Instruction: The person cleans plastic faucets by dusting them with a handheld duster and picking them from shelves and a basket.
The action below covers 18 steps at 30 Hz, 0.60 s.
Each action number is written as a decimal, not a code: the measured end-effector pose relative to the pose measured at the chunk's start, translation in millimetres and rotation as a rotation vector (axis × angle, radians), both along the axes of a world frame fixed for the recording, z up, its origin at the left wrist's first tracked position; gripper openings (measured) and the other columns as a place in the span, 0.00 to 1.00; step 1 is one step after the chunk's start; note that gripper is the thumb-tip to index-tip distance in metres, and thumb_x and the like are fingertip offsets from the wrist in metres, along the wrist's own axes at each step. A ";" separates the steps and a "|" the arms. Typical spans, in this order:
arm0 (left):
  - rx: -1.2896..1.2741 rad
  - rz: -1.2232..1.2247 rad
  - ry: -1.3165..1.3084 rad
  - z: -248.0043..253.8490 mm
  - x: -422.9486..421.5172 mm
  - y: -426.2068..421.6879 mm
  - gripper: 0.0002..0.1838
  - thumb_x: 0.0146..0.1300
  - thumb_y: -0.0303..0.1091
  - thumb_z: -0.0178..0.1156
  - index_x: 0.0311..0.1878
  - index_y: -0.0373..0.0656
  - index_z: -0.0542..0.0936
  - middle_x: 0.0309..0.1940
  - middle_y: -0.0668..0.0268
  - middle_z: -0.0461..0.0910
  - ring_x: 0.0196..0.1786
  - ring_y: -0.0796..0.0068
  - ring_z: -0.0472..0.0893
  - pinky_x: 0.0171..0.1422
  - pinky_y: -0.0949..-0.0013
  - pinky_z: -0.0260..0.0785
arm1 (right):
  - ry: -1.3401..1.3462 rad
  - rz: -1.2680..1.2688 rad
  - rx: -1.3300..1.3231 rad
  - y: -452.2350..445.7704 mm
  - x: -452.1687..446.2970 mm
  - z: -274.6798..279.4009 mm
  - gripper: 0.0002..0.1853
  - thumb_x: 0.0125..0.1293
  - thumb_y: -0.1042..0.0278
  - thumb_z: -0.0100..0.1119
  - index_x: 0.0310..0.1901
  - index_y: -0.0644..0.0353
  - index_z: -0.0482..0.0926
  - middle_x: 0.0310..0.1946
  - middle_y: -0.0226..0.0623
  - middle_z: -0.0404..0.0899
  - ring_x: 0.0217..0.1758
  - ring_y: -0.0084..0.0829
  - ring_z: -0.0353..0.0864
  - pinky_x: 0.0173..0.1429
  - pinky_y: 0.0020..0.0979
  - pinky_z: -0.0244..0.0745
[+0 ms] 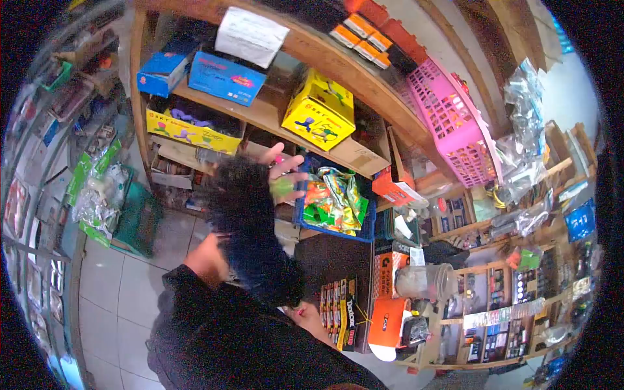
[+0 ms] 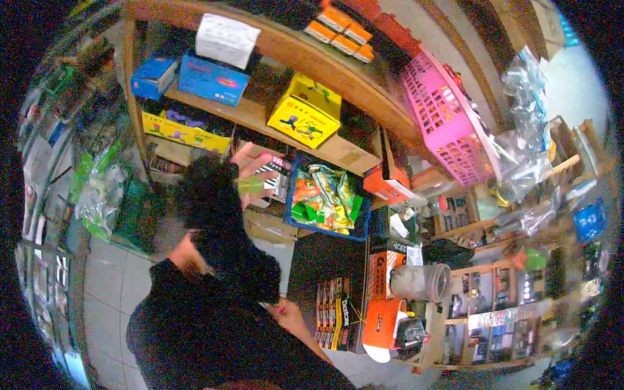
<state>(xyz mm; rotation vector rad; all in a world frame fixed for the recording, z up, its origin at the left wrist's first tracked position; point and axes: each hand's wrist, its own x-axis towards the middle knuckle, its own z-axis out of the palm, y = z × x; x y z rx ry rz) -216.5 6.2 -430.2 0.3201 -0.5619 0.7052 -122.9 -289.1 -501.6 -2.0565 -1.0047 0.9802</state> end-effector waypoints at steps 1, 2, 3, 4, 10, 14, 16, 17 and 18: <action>0.016 0.000 0.016 1.7 9.2 -6.6 0.53 0.46 0.76 0.33 0.61 0.34 0.56 0.62 0.54 0.56 0.61 0.63 0.62 0.66 0.59 0.51 | -0.097 0.027 0.014 -6.3 13.0 -8.0 0.20 0.57 0.64 0.58 0.11 0.61 0.67 0.09 0.22 0.60 0.15 0.14 0.56 0.19 0.25 0.49; -0.144 -0.092 -0.223 9.9 16.3 -15.9 0.53 0.47 0.76 0.33 0.61 0.35 0.57 0.60 0.54 0.59 0.60 0.61 0.63 0.65 0.58 0.51 | -0.062 0.021 0.028 -4.6 20.6 -3.3 0.21 0.57 0.64 0.58 0.10 0.60 0.66 0.08 0.22 0.59 0.14 0.15 0.55 0.18 0.26 0.49; -0.305 -0.183 -0.457 20.0 22.7 -25.2 0.52 0.47 0.76 0.33 0.61 0.35 0.57 0.58 0.53 0.62 0.59 0.59 0.64 0.65 0.57 0.51 | -0.024 0.017 0.044 -2.4 28.3 2.9 0.22 0.57 0.63 0.58 0.09 0.60 0.66 0.07 0.21 0.57 0.13 0.16 0.54 0.18 0.27 0.49; -0.338 -0.188 -0.337 31.9 28.6 -35.0 0.52 0.47 0.76 0.33 0.60 0.35 0.59 0.55 0.53 0.66 0.58 0.59 0.66 0.64 0.57 0.54 | 0.058 -0.019 0.153 -5.3 32.6 12.2 0.23 0.57 0.61 0.58 0.08 0.60 0.65 0.06 0.21 0.56 0.12 0.16 0.53 0.17 0.27 0.49; 0.070 0.091 0.054 80.8 83.3 -51.7 0.47 0.51 0.72 0.32 0.63 0.39 0.56 0.62 0.55 0.57 0.64 0.59 0.57 0.66 0.56 0.49 | 0.023 -0.001 0.145 -22.8 91.2 25.9 0.23 0.53 0.54 0.60 0.14 0.64 0.67 0.12 0.32 0.67 0.18 0.20 0.62 0.23 0.28 0.59; 0.037 0.161 0.202 90.7 111.8 -65.0 0.53 0.45 0.77 0.32 0.66 0.43 0.48 0.62 0.52 0.56 0.61 0.51 0.59 0.65 0.48 0.47 | -0.036 0.082 0.200 -34.7 114.4 -3.3 0.20 0.53 0.55 0.59 0.17 0.63 0.67 0.11 0.36 0.66 0.16 0.24 0.62 0.21 0.33 0.60; 0.167 0.120 0.207 68.7 129.4 -64.7 0.50 0.48 0.74 0.35 0.67 0.48 0.43 0.63 0.50 0.53 0.58 0.43 0.61 0.60 0.40 0.51 | -0.009 0.062 0.206 -36.1 122.5 -10.1 0.18 0.53 0.58 0.58 0.18 0.63 0.68 0.11 0.37 0.67 0.16 0.26 0.63 0.21 0.34 0.61; 0.163 0.080 0.213 84.2 125.4 -81.2 0.48 0.50 0.72 0.35 0.66 0.46 0.46 0.63 0.51 0.52 0.60 0.44 0.59 0.63 0.42 0.48 | 0.004 0.056 0.185 -43.3 120.2 -10.5 0.15 0.53 0.61 0.57 0.19 0.63 0.68 0.12 0.39 0.68 0.16 0.27 0.64 0.22 0.35 0.61; 0.014 0.066 0.159 90.7 130.2 -95.7 0.49 0.49 0.73 0.35 0.66 0.45 0.48 0.63 0.51 0.53 0.60 0.44 0.58 0.64 0.43 0.46 | 0.016 0.064 0.111 -44.3 120.1 -9.7 0.10 0.55 0.64 0.58 0.24 0.62 0.74 0.14 0.29 0.71 0.19 0.18 0.64 0.24 0.27 0.62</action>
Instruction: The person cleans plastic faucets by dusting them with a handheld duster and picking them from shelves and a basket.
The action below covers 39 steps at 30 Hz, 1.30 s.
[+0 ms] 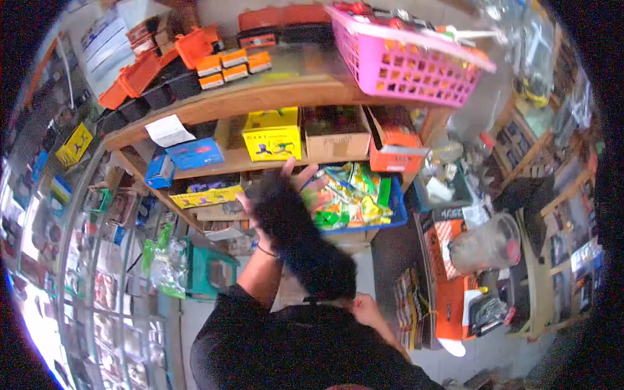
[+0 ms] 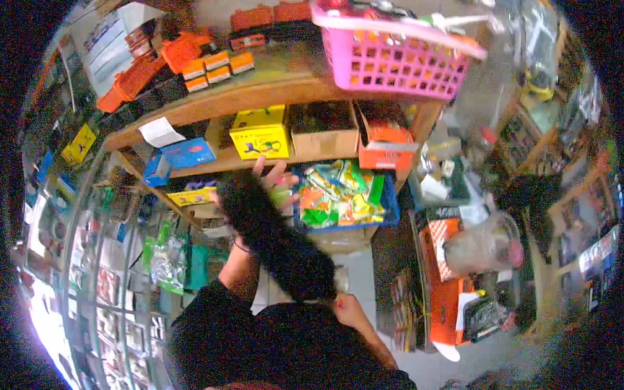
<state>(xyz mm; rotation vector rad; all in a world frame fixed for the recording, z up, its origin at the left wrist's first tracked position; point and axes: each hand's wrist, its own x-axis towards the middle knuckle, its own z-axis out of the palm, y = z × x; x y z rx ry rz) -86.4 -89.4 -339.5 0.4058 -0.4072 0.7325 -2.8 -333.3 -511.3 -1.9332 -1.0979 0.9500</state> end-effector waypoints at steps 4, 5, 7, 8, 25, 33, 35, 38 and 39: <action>-0.150 0.120 0.135 -5.9 10.2 -15.7 0.55 0.43 0.79 0.32 0.65 0.41 0.49 0.63 0.52 0.51 0.63 0.48 0.54 0.67 0.47 0.38 | 0.289 -0.002 0.243 -20.3 8.0 7.2 0.07 0.57 0.68 0.56 0.33 0.62 0.78 0.19 0.34 0.76 0.24 0.21 0.69 0.31 0.28 0.67; -0.136 0.166 0.172 -6.6 11.0 -18.2 0.59 0.39 0.81 0.29 0.66 0.41 0.45 0.64 0.52 0.49 0.65 0.50 0.52 0.68 0.49 0.35 | 0.188 0.043 0.249 -25.3 16.5 -3.8 0.08 0.56 0.67 0.57 0.31 0.63 0.78 0.19 0.34 0.75 0.24 0.21 0.69 0.30 0.28 0.66; 0.172 0.063 0.041 -2.5 5.5 -18.3 0.59 0.41 0.80 0.32 0.66 0.39 0.45 0.64 0.54 0.51 0.64 0.52 0.55 0.68 0.50 0.39 | 0.090 0.110 0.248 -25.4 22.8 2.6 0.09 0.56 0.66 0.57 0.29 0.63 0.78 0.18 0.34 0.75 0.24 0.21 0.69 0.29 0.29 0.66; -0.089 0.052 0.023 0.5 -0.5 -21.3 0.59 0.40 0.80 0.33 0.66 0.40 0.45 0.64 0.54 0.52 0.63 0.51 0.56 0.67 0.50 0.41 | 0.197 0.031 0.118 -26.2 21.7 7.0 0.10 0.56 0.65 0.57 0.28 0.64 0.78 0.17 0.35 0.75 0.23 0.21 0.70 0.29 0.29 0.66; -0.225 0.225 0.175 -6.6 -18.1 21.1 0.55 0.43 0.79 0.32 0.66 0.42 0.45 0.63 0.48 0.50 0.63 0.46 0.56 0.64 0.47 0.48 | 0.176 0.044 -0.116 14.3 -5.1 19.8 0.17 0.54 0.54 0.56 0.30 0.64 0.76 0.21 0.45 0.76 0.24 0.36 0.75 0.31 0.37 0.67; -0.016 0.096 0.217 -14.5 -40.7 76.5 0.58 0.39 0.82 0.29 0.65 0.42 0.50 0.63 0.52 0.52 0.63 0.49 0.56 0.66 0.47 0.43 | 0.038 -0.167 -0.060 53.0 -55.3 10.1 0.18 0.53 0.55 0.59 0.22 0.65 0.71 0.14 0.41 0.70 0.18 0.30 0.68 0.26 0.34 0.64; -0.379 -0.023 0.058 -13.4 -41.3 83.8 0.59 0.38 0.82 0.30 0.66 0.43 0.49 0.63 0.49 0.52 0.63 0.47 0.55 0.66 0.46 0.43 | -0.030 -0.247 -0.092 60.4 -69.8 11.9 0.16 0.53 0.59 0.60 0.22 0.64 0.71 0.13 0.38 0.69 0.17 0.25 0.65 0.23 0.31 0.63; 0.039 -0.009 -0.031 -35.9 -49.2 108.6 0.58 0.38 0.82 0.34 0.66 0.47 0.45 0.61 0.45 0.53 0.61 0.41 0.56 0.63 0.40 0.45 | -0.067 0.033 -0.005 62.7 -61.3 -10.9 0.14 0.54 0.59 0.60 0.25 0.63 0.73 0.15 0.38 0.71 0.20 0.19 0.66 0.25 0.28 0.64; 0.113 -0.051 -0.135 -35.9 -54.0 116.0 0.59 0.38 0.81 0.34 0.66 0.43 0.46 0.62 0.47 0.51 0.62 0.46 0.56 0.65 0.45 0.44 | -0.088 0.068 -0.024 67.8 -56.7 -11.5 0.14 0.54 0.59 0.60 0.25 0.63 0.73 0.15 0.38 0.71 0.20 0.19 0.66 0.25 0.28 0.64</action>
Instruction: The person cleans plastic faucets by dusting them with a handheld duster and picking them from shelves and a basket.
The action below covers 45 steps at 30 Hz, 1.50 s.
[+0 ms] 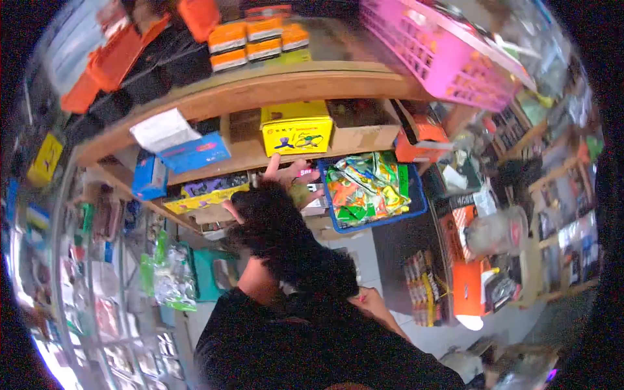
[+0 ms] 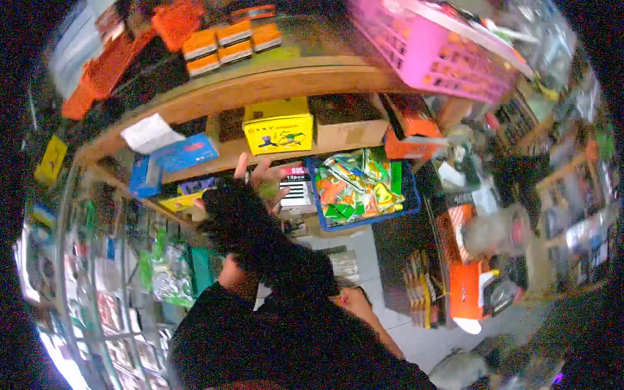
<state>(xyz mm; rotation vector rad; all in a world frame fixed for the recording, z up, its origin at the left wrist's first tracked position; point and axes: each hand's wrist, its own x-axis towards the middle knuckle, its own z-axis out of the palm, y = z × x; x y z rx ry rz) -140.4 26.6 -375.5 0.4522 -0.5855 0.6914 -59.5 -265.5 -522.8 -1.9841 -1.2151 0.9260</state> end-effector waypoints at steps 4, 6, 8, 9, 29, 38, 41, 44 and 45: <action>-0.408 0.349 0.229 -3.6 -16.5 -15.3 0.57 0.44 0.78 0.35 0.64 0.34 0.49 0.63 0.52 0.52 0.65 0.57 0.55 0.68 0.54 0.42 | 0.253 -0.129 -0.174 10.0 26.2 1.5 0.11 0.53 0.63 0.59 0.32 0.61 0.76 0.22 0.32 0.76 0.25 0.18 0.70 0.32 0.24 0.67; -0.266 0.374 0.107 -5.0 -15.9 -22.8 0.57 0.43 0.78 0.35 0.64 0.35 0.49 0.63 0.52 0.53 0.64 0.58 0.56 0.68 0.55 0.43 | 0.007 0.076 -0.340 18.8 52.5 23.2 0.11 0.54 0.63 0.58 0.32 0.63 0.75 0.21 0.32 0.76 0.24 0.18 0.69 0.31 0.24 0.66; -0.066 0.385 0.012 0.5 -15.2 -30.0 0.57 0.43 0.78 0.35 0.64 0.36 0.49 0.62 0.51 0.53 0.63 0.59 0.58 0.67 0.55 0.44 | 0.001 0.159 -0.182 19.0 90.4 9.2 0.12 0.54 0.62 0.57 0.31 0.64 0.75 0.19 0.36 0.74 0.22 0.21 0.70 0.29 0.26 0.67; -0.365 0.320 -0.101 4.3 -15.7 -35.0 0.57 0.42 0.79 0.37 0.65 0.38 0.48 0.63 0.50 0.50 0.63 0.54 0.55 0.66 0.52 0.46 | -0.063 0.149 -0.214 23.1 102.7 16.6 0.12 0.53 0.62 0.58 0.30 0.64 0.75 0.17 0.38 0.73 0.21 0.22 0.69 0.27 0.27 0.66; -0.304 0.387 0.064 -7.1 -43.7 -14.7 0.57 0.40 0.80 0.35 0.66 0.43 0.47 0.63 0.47 0.49 0.62 0.46 0.55 0.64 0.45 0.44 | -0.086 0.223 0.034 57.2 61.2 10.3 0.11 0.50 0.64 0.59 0.26 0.65 0.74 0.15 0.42 0.72 0.17 0.35 0.71 0.24 0.34 0.66; -0.065 0.360 0.136 -9.7 -5.0 -31.3 0.55 0.44 0.78 0.33 0.66 0.44 0.44 0.63 0.49 0.50 0.63 0.48 0.56 0.64 0.46 0.47 | 0.004 0.157 -0.014 20.2 67.2 -1.3 0.18 0.53 0.59 0.61 0.16 0.63 0.69 0.09 0.30 0.64 0.15 0.19 0.59 0.20 0.28 0.59; -0.198 0.578 0.410 3.6 -3.4 -44.6 0.56 0.42 0.80 0.30 0.65 0.43 0.51 0.61 0.49 0.56 0.61 0.48 0.59 0.62 0.47 0.52 | 0.064 0.025 0.047 16.6 74.7 6.3 0.19 0.53 0.58 0.60 0.16 0.63 0.69 0.09 0.31 0.65 0.15 0.20 0.59 0.20 0.30 0.60; -0.545 0.597 0.451 -26.2 -4.5 -34.1 0.57 0.39 0.81 0.30 0.65 0.43 0.48 0.61 0.47 0.55 0.60 0.46 0.60 0.62 0.45 0.52 | -0.009 0.075 0.002 17.4 79.8 1.1 0.17 0.53 0.60 0.59 0.18 0.64 0.70 0.11 0.39 0.69 0.12 0.31 0.67 0.20 0.33 0.63; -0.259 0.476 0.293 -19.4 -3.4 -36.5 0.56 0.41 0.80 0.29 0.66 0.43 0.48 0.62 0.50 0.54 0.62 0.48 0.57 0.63 0.47 0.49 | -0.058 0.112 0.059 16.5 81.2 -0.5 0.16 0.53 0.61 0.59 0.17 0.64 0.70 0.11 0.40 0.69 0.12 0.32 0.68 0.20 0.33 0.64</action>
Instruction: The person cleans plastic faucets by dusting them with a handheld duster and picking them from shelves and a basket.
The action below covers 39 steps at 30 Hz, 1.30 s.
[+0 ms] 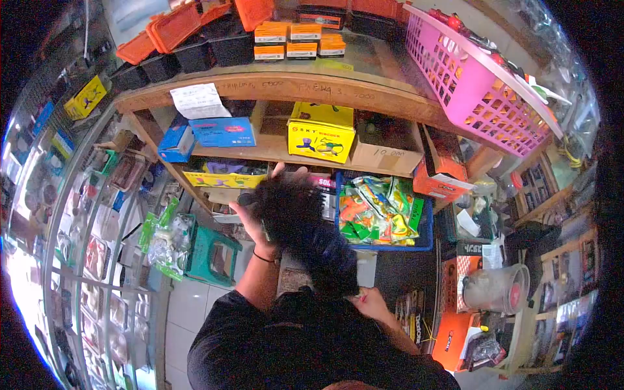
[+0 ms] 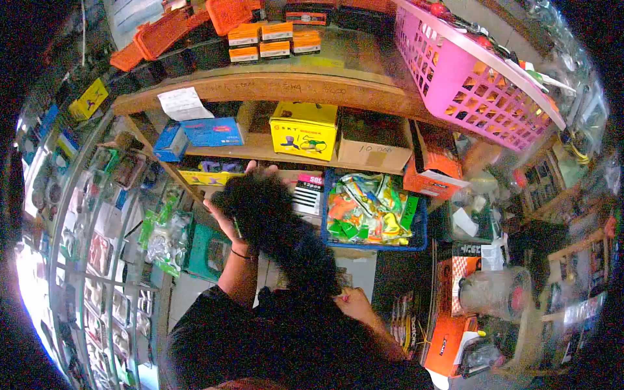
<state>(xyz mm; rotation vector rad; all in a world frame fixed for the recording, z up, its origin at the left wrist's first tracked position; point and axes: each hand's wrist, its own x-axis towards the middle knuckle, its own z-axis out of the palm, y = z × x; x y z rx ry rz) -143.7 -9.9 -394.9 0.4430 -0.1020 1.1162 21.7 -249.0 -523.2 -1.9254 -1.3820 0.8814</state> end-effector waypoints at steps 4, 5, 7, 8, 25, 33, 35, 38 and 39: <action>-0.032 -0.125 -0.231 19.3 -9.5 -8.3 0.55 0.43 0.79 0.29 0.65 0.43 0.50 0.64 0.52 0.51 0.63 0.48 0.55 0.64 0.46 0.47 | 0.059 -0.064 0.076 7.1 -1.2 10.1 0.16 0.52 0.61 0.59 0.17 0.64 0.69 0.11 0.42 0.70 0.12 0.36 0.68 0.21 0.34 0.64; -0.359 -0.142 -0.402 23.5 -10.9 -11.6 0.55 0.43 0.79 0.30 0.65 0.43 0.49 0.64 0.50 0.50 0.62 0.43 0.55 0.62 0.43 0.48 | 0.063 -0.059 0.073 6.0 -3.7 7.4 0.16 0.52 0.61 0.59 0.17 0.64 0.69 0.11 0.42 0.70 0.12 0.36 0.68 0.21 0.34 0.64; -0.300 -0.178 -0.448 16.0 -11.1 -9.4 0.55 0.43 0.79 0.31 0.66 0.44 0.47 0.64 0.49 0.49 0.62 0.43 0.54 0.63 0.43 0.46 | -0.075 0.040 -0.028 4.6 -7.7 -0.3 0.13 0.52 0.64 0.59 0.21 0.66 0.73 0.12 0.39 0.69 0.14 0.25 0.65 0.20 0.31 0.61; 0.016 -0.151 -0.281 7.9 -10.8 -3.3 0.55 0.44 0.79 0.31 0.65 0.41 0.49 0.64 0.51 0.50 0.63 0.49 0.55 0.64 0.49 0.46 | -0.074 0.041 -0.023 4.3 -9.2 -1.1 0.13 0.52 0.64 0.59 0.21 0.66 0.73 0.12 0.39 0.69 0.14 0.25 0.65 0.20 0.31 0.61; 0.013 -0.064 -0.042 12.4 -6.6 -15.0 0.45 0.51 0.73 0.33 0.60 0.42 0.60 0.59 0.55 0.61 0.59 0.58 0.64 0.65 0.53 0.50 | 0.118 -0.029 -0.002 6.5 -8.3 0.2 0.17 0.52 0.59 0.60 0.17 0.64 0.70 0.11 0.41 0.68 0.14 0.32 0.67 0.21 0.35 0.63; -0.036 -0.017 0.085 -2.2 -21.6 -3.2 0.47 0.50 0.74 0.34 0.60 0.41 0.60 0.55 0.56 0.66 0.54 0.57 0.69 0.60 0.53 0.58 | 0.091 0.143 0.014 21.3 -24.4 2.4 0.17 0.55 0.62 0.57 0.15 0.63 0.71 0.10 0.30 0.67 0.15 0.19 0.62 0.20 0.28 0.59; -0.220 0.000 0.162 -19.3 -34.0 -5.6 0.44 0.53 0.71 0.29 0.61 0.42 0.59 0.57 0.57 0.63 0.55 0.60 0.68 0.61 0.52 0.57 | 0.249 0.026 -0.087 28.6 -24.7 7.7 0.16 0.57 0.61 0.56 0.17 0.60 0.71 0.10 0.27 0.66 0.14 0.17 0.62 0.18 0.25 0.59; -0.022 -0.135 0.305 -43.8 -39.4 -19.7 0.42 0.54 0.71 0.29 0.59 0.43 0.62 0.54 0.56 0.67 0.55 0.58 0.68 0.56 0.52 0.60 | 0.461 -0.132 -0.167 62.2 -15.5 43.5 0.12 0.57 0.59 0.56 0.26 0.60 0.73 0.12 0.26 0.67 0.12 0.17 0.64 0.15 0.23 0.61; -0.036 -0.149 0.394 -50.6 -40.4 -28.7 0.42 0.54 0.71 0.30 0.58 0.43 0.62 0.54 0.55 0.67 0.55 0.57 0.68 0.55 0.52 0.61 | 0.499 -0.209 -0.038 79.6 -16.3 59.8 0.11 0.59 0.59 0.54 0.30 0.58 0.71 0.12 0.25 0.65 0.11 0.16 0.64 0.13 0.21 0.60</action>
